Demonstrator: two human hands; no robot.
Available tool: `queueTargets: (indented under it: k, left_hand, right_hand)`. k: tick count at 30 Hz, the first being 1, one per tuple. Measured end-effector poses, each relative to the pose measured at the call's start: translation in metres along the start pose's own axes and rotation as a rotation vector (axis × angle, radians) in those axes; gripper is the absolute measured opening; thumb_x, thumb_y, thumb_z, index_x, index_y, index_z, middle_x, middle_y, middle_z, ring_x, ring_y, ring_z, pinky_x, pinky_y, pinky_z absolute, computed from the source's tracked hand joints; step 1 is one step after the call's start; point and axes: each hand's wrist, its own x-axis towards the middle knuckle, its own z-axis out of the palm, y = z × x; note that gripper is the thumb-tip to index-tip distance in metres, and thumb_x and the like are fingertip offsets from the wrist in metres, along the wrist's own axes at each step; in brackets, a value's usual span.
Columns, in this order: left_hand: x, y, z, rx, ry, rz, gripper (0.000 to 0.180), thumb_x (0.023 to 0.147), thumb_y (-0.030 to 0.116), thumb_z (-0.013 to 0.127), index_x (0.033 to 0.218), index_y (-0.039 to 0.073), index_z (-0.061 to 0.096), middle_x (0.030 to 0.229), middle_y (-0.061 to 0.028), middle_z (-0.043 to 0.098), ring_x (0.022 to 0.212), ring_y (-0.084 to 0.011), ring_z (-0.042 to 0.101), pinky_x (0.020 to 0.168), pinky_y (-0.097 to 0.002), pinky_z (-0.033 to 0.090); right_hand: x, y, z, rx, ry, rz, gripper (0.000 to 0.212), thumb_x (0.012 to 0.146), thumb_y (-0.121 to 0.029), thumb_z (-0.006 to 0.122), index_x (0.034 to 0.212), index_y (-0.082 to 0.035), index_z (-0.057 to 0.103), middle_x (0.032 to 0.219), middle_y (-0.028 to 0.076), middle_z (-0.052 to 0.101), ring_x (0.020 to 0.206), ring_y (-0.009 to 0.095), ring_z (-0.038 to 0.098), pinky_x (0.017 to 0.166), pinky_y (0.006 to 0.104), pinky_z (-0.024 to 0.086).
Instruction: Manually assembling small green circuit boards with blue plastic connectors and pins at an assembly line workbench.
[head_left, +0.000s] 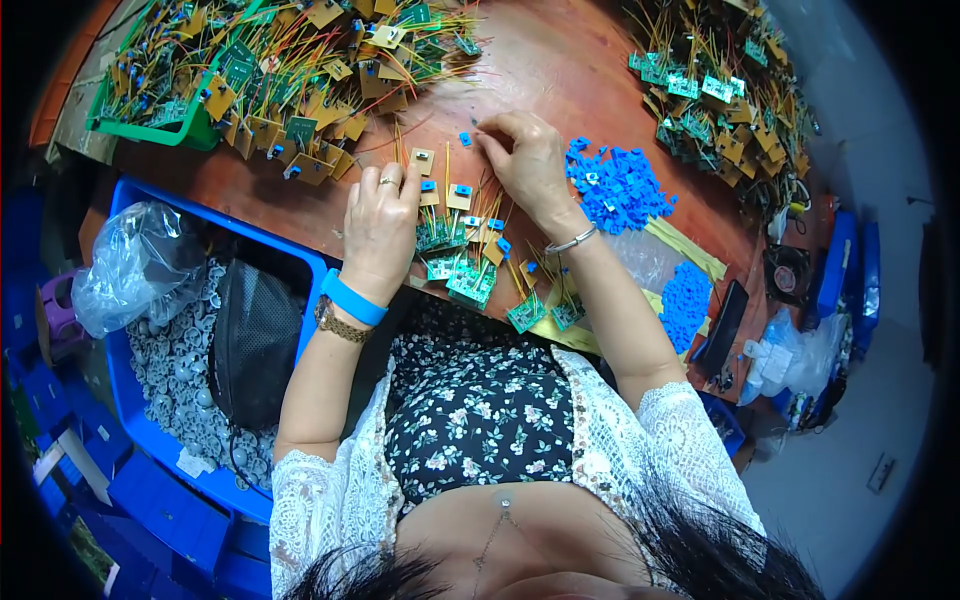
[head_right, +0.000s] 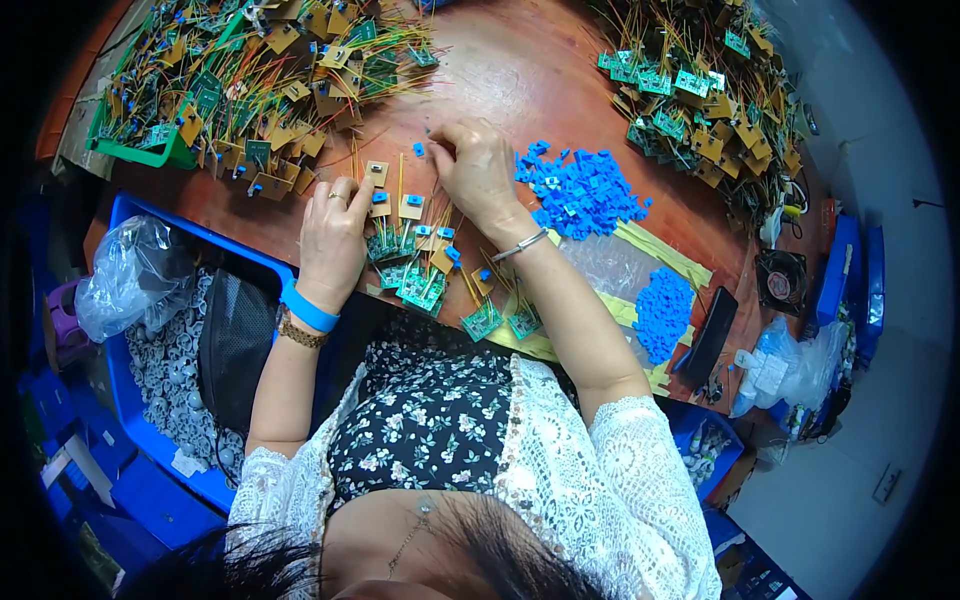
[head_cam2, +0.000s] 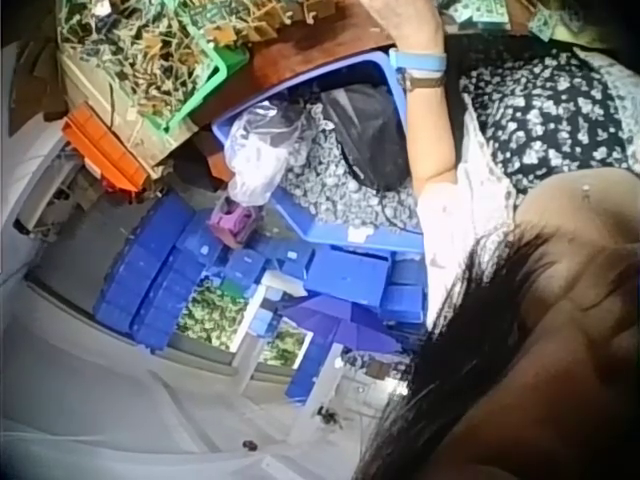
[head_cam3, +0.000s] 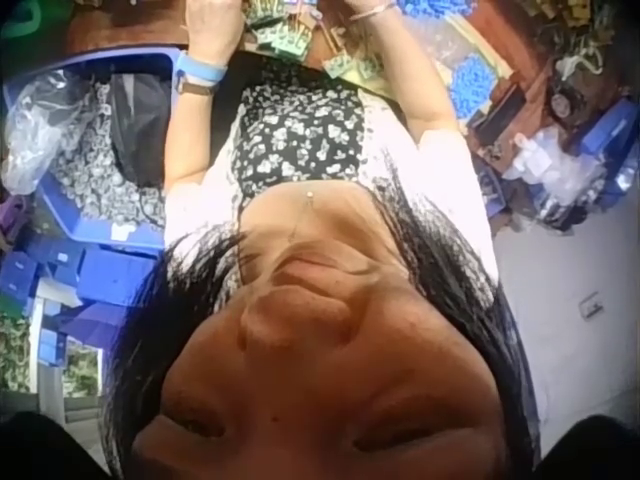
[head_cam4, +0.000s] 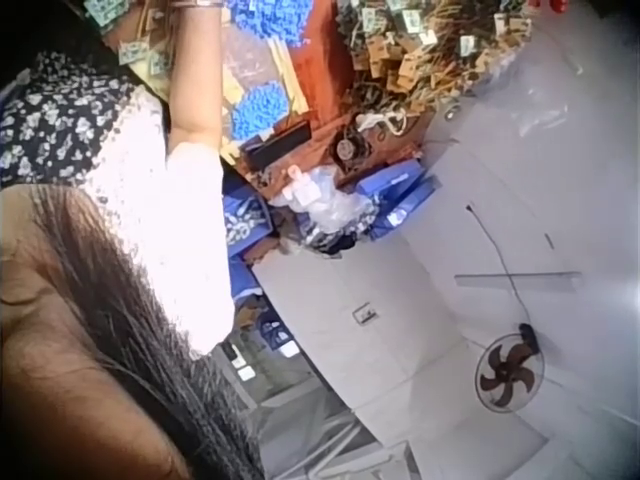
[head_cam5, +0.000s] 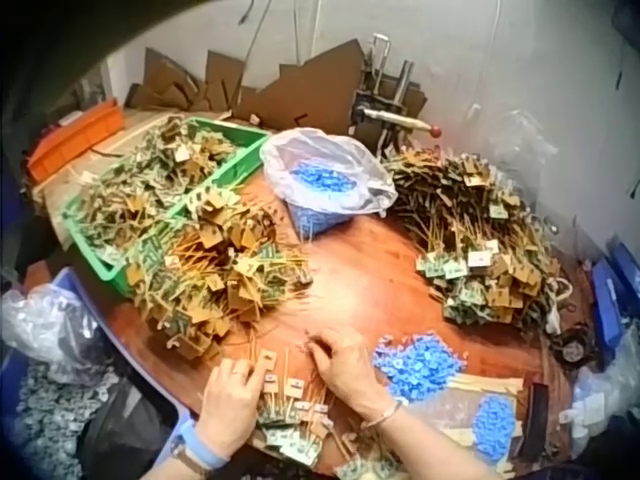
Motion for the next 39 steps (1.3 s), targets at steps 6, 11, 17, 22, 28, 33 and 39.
queueTargets:
  k: [6, 11, 17, 22, 28, 33, 39]
  left_hand:
    - [-0.001, 0.004, 0.001, 0.038, -0.007, -0.002, 0.034, 0.083, 0.009, 0.058, 0.116, -0.001, 0.063, 0.097, -0.0088, 0.06, 0.095, -0.0251, 0.056, 0.077, -0.0351, 0.047]
    - [-0.002, 0.004, 0.002, 0.013, 0.011, -0.009, 0.036, 0.083, 0.009, 0.058, 0.117, 0.0, 0.064, 0.1, -0.0088, 0.061, 0.097, -0.0255, 0.056, 0.079, -0.0353, 0.048]
    - [-0.001, 0.005, 0.001, 0.016, -0.028, -0.025, 0.037, 0.083, 0.01, 0.058, 0.119, 0.0, 0.063, 0.102, -0.0087, 0.061, 0.099, -0.0256, 0.056, 0.081, -0.0355, 0.049]
    - [-0.002, 0.005, 0.003, 0.022, -0.008, -0.028, 0.038, 0.083, 0.01, 0.058, 0.119, 0.0, 0.063, 0.102, -0.0082, 0.061, 0.099, -0.025, 0.057, 0.08, -0.0349, 0.049]
    - [-0.001, 0.007, 0.005, 0.04, -0.008, -0.028, 0.038, 0.083, 0.01, 0.058, 0.118, -0.001, 0.064, 0.102, -0.008, 0.061, 0.098, -0.025, 0.056, 0.081, -0.0347, 0.049]
    - [0.0, 0.01, 0.004, 0.058, 0.005, -0.043, 0.037, 0.082, 0.009, 0.058, 0.117, -0.002, 0.064, 0.1, -0.0081, 0.061, 0.097, -0.0251, 0.056, 0.081, -0.0346, 0.049]
    - [-0.001, 0.009, 0.008, 0.106, -0.012, -0.044, 0.037, 0.083, 0.008, 0.058, 0.118, -0.001, 0.064, 0.1, -0.0079, 0.061, 0.097, -0.0251, 0.056, 0.08, -0.0345, 0.05]
  right_hand:
    - [0.002, -0.007, 0.006, -0.153, -0.053, -0.077, 0.011, 0.076, -0.012, 0.078, 0.084, -0.005, 0.076, 0.082, 0.01, 0.068, 0.08, 0.028, 0.066, 0.072, 0.0392, 0.053]
    - [0.003, -0.006, 0.003, -0.065, -0.099, -0.039, 0.01, 0.076, -0.012, 0.078, 0.081, -0.004, 0.074, 0.081, 0.01, 0.067, 0.079, 0.029, 0.065, 0.073, 0.04, 0.052]
    - [0.015, -0.013, 0.011, 0.017, -0.177, -0.089, 0.012, 0.078, -0.011, 0.077, 0.085, -0.003, 0.074, 0.08, 0.012, 0.067, 0.076, 0.027, 0.066, 0.072, 0.0381, 0.054]
    - [0.018, -0.03, 0.023, 0.205, -0.296, 0.1, 0.013, 0.08, -0.011, 0.074, 0.084, 0.0, 0.072, 0.079, 0.013, 0.07, 0.07, 0.024, 0.068, 0.066, 0.0355, 0.054]
    - [0.021, -0.033, 0.028, 0.084, -0.364, 0.088, 0.017, 0.079, -0.014, 0.076, 0.085, 0.001, 0.073, 0.079, 0.016, 0.071, 0.074, 0.027, 0.07, 0.068, 0.0377, 0.055]
    - [0.021, -0.044, 0.026, -0.064, -0.279, -0.043, 0.009, 0.076, -0.01, 0.072, 0.077, -0.001, 0.07, 0.078, 0.018, 0.069, 0.077, 0.037, 0.068, 0.07, 0.0449, 0.054]
    - [0.021, -0.04, 0.034, -0.095, -0.293, -0.104, 0.005, 0.076, -0.007, 0.068, 0.073, -0.003, 0.068, 0.081, 0.018, 0.07, 0.081, 0.038, 0.068, 0.072, 0.0468, 0.054]
